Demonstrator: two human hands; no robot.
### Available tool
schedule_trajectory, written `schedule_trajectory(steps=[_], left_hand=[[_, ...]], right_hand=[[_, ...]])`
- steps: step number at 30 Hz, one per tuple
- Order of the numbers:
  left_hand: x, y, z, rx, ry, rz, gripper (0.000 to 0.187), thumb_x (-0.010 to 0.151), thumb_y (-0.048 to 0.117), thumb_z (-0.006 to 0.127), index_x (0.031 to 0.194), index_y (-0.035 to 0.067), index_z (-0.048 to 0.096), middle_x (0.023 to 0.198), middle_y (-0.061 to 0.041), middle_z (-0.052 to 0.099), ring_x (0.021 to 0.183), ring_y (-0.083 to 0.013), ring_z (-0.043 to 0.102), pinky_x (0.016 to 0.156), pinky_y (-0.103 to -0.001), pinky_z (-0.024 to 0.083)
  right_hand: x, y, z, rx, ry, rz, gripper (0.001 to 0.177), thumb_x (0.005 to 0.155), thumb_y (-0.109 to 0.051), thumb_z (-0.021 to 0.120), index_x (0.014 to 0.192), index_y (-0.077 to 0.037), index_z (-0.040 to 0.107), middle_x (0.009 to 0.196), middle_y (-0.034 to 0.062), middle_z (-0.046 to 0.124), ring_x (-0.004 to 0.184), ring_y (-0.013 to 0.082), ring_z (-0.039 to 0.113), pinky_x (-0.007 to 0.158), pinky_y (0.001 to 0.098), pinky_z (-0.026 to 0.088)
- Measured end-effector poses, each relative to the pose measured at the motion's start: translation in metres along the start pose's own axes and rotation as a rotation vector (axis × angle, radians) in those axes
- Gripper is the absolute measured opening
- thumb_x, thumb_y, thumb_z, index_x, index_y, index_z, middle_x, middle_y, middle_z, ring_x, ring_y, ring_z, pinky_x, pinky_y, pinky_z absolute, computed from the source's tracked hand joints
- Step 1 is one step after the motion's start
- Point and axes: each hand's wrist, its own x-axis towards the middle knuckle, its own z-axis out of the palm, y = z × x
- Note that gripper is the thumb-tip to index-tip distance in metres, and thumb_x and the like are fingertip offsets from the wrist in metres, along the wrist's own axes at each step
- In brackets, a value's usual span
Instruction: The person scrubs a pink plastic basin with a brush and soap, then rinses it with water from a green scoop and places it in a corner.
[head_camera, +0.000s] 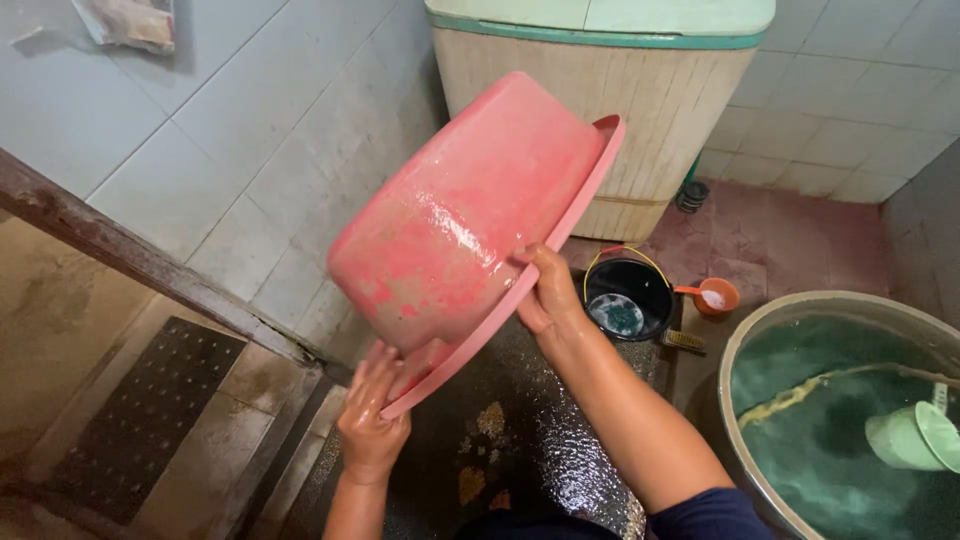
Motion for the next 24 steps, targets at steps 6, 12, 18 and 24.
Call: schedule_trajectory(steps=[6, 12, 18, 24], left_hand=[[-0.005, 0.021, 0.022, -0.094, -0.041, -0.106, 0.037, 0.076, -0.003, 0.069, 0.113, 0.001, 0.071, 0.113, -0.015, 0.075, 0.104, -0.0324, 0.075, 0.088, -0.039, 0.060], [-0.029, 0.001, 0.060, -0.222, -0.049, -0.392, 0.025, 0.080, 0.000, 0.075, 0.106, 0.000, 0.074, 0.098, -0.017, 0.078, 0.090, -0.0252, 0.078, 0.081, -0.035, 0.060], [-0.047, -0.020, 0.099, -0.517, -0.057, -0.611, 0.017, 0.092, 0.010, 0.075, 0.104, -0.002, 0.076, 0.085, -0.005, 0.071, 0.077, -0.0121, 0.063, 0.070, -0.030, 0.052], [-0.046, 0.008, 0.114, -0.679, -0.149, -0.991, 0.021, 0.096, 0.014, 0.078, 0.095, -0.005, 0.069, 0.068, 0.000, 0.051, 0.057, -0.0101, 0.040, 0.050, -0.029, 0.028]], right_hand=[[0.010, -0.011, 0.006, -0.095, 0.141, -0.010, 0.020, 0.082, -0.011, 0.066, 0.098, 0.000, 0.060, 0.090, 0.0139, 0.065, 0.082, 0.0280, 0.069, 0.077, 0.0412, 0.063], [0.056, 0.009, -0.080, -0.210, 0.190, -0.084, 0.024, 0.090, -0.022, 0.073, 0.103, -0.007, 0.060, 0.086, 0.0092, 0.063, 0.071, 0.0247, 0.062, 0.061, 0.0382, 0.054], [-0.005, -0.014, -0.101, -0.133, -0.044, 0.008, 0.051, 0.097, -0.036, 0.061, 0.137, -0.006, 0.051, 0.128, 0.0141, 0.063, 0.112, 0.0286, 0.065, 0.092, 0.0427, 0.057], [-0.107, -0.035, -0.304, -1.385, 0.423, -0.360, 0.073, 0.087, -0.024, 0.063, 0.153, -0.002, 0.041, 0.151, 0.0187, 0.052, 0.136, 0.0326, 0.052, 0.108, 0.0447, 0.049]])
